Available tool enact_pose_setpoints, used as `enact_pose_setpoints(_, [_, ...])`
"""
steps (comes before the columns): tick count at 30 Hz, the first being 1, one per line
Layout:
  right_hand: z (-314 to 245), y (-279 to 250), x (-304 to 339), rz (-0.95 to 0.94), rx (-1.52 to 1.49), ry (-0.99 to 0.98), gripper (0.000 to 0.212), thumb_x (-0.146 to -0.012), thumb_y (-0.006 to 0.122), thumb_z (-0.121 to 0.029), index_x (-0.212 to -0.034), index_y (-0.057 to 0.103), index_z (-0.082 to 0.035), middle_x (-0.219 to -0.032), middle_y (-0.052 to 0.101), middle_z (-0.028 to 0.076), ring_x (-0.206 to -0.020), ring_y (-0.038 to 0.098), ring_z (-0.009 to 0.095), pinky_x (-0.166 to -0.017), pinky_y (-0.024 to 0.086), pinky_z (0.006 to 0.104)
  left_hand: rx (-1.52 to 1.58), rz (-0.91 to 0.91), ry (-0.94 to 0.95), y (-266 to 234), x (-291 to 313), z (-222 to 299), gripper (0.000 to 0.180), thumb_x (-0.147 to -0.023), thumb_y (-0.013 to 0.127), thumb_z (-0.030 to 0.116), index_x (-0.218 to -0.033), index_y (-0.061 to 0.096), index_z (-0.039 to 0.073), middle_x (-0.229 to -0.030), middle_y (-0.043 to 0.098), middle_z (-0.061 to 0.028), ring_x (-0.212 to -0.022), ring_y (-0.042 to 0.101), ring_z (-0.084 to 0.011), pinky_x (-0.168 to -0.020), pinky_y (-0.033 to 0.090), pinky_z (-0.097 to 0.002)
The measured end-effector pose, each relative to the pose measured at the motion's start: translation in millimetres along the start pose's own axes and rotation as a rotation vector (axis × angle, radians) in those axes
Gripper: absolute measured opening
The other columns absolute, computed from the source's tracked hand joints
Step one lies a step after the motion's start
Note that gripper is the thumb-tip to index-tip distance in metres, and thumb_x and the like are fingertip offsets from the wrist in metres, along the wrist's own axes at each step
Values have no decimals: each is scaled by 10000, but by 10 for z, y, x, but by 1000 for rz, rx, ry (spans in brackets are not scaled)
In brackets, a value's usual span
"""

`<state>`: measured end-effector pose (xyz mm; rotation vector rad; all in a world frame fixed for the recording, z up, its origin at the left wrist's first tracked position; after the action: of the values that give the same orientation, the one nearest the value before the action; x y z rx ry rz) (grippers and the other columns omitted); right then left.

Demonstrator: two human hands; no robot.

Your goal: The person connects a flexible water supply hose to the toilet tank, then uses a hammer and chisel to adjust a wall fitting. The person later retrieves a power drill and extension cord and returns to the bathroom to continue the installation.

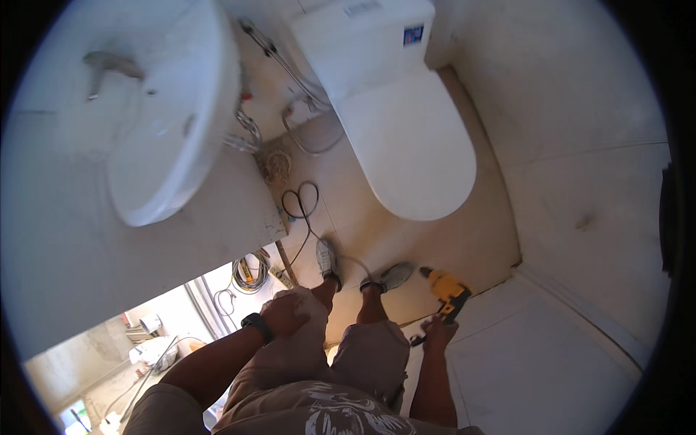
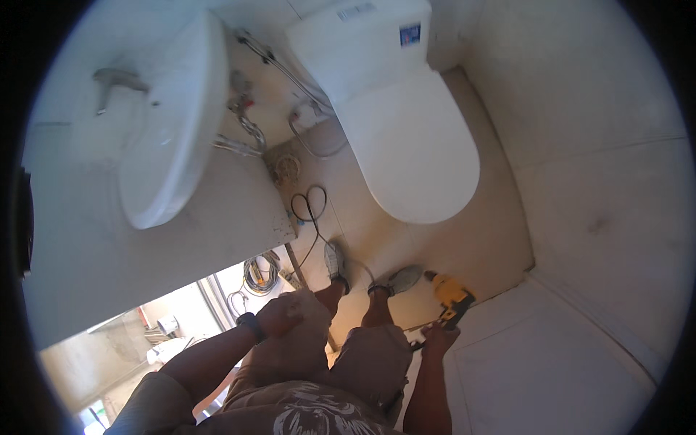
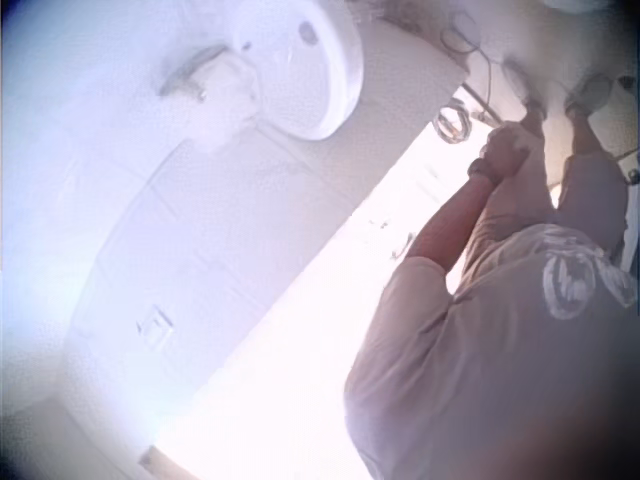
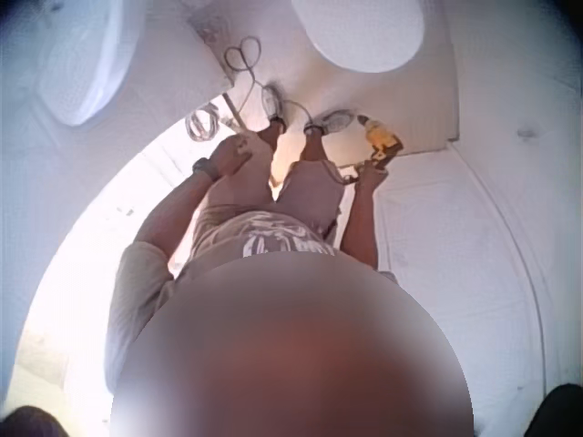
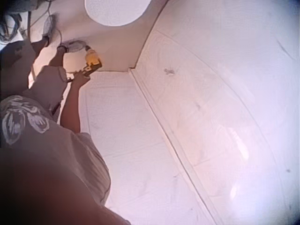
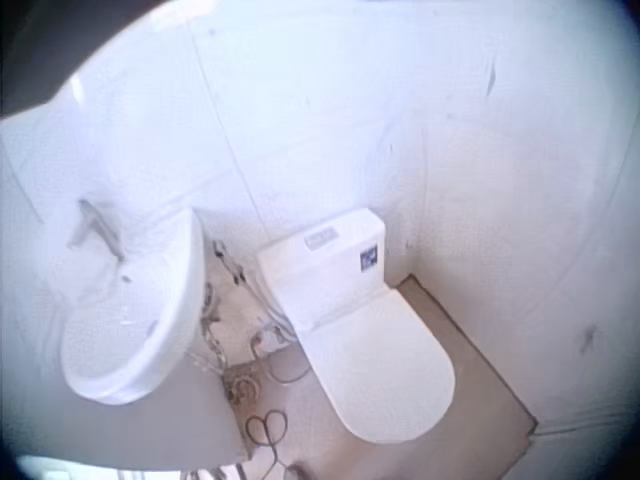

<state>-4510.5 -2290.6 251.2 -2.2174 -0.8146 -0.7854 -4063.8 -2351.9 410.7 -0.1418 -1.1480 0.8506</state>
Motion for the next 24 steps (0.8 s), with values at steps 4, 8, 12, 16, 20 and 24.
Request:
enact_pose_setpoints(4, [-793, -88, 1030, -324, 479, -355, 472, -852, 647, -6, -1271, 430, -24, -962, 639, 180, -723, 678, 265, -636, 561, 405, 210, 100, -3, -313, 664, 254, 584, -892, 735, 398, -1310, 618, 8, -1204, 695, -234, -1127, 671, -398, -972, 542, -460])
enact_pose_setpoints(8, [-1555, 38, 2066, -598, 898, -890, 523, -848, 706, -120, -1317, 493, -30, -1096, 690, 262, -1010, 693, 456, -891, 538, 525, 380, 228, 56, -450, 1061, 205, 515, -950, 687, 425, -1235, 634, -1, -1113, 725, -218, -1059, 705, -384, -909, 557, -445])
enact_pose_setpoints(12, [-2111, 361, 3167, -833, 1108, -1146, 525, -847, 723, -161, -1323, 535, -47, -1117, 697, 246, -1034, 679, 454, -878, 541, 529, 650, 67, 156, -358, 1229, 4, 738, -995, 554, 618, -1447, 525, 35, -1313, 661, -180, -1121, 688, -304, -1008, 534, -414])
enact_pose_setpoints(16, [-2334, 803, 4242, -1136, 1261, -1302, 511, -847, 714, -171, -1318, 559, -51, -1129, 709, 210, -1012, 698, 418, -865, 544, 525, 1732, -138, -90, -84, 1524, -216, 856, -985, 359, 783, -1465, 521, 94, -1317, 664, -139, -1175, 659, -308, -1017, 523, -451])
enact_pose_setpoints(20, [-2001, 1222, 5192, -1406, 1452, -1457, 485, -857, 688, -171, -1312, 556, -67, -1135, 710, 191, -987, 708, 400, -839, 549, 522, 2206, -62, 232, -69, 2121, -430, 816, -982, 336, 782, -1393, 577, 120, -1290, 680, -139, -1190, 643, -334, -1032, 505, -504])
enact_pose_setpoints(24, [-1639, 1488, 5914, -1654, 1496, -1681, 448, -866, 665, -139, -1292, 546, -73, -1073, 721, 184, -923, 722, 388, -772, 558, 516, 2546, 267, 452, -74, 2701, -774, 687, -998, 422, 695, -1311, 609, 113, -1248, 681, -155, -1161, 646, -363, -1008, 518, -546])
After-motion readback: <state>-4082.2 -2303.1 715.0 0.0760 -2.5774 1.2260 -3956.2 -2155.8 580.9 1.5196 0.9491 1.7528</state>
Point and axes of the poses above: each hand's wrist, its own x-axis away from the middle knuckle, its own y-axis out of the palm, z = x × y, the point moved 5 cm from there along -x, towards the middle knuckle
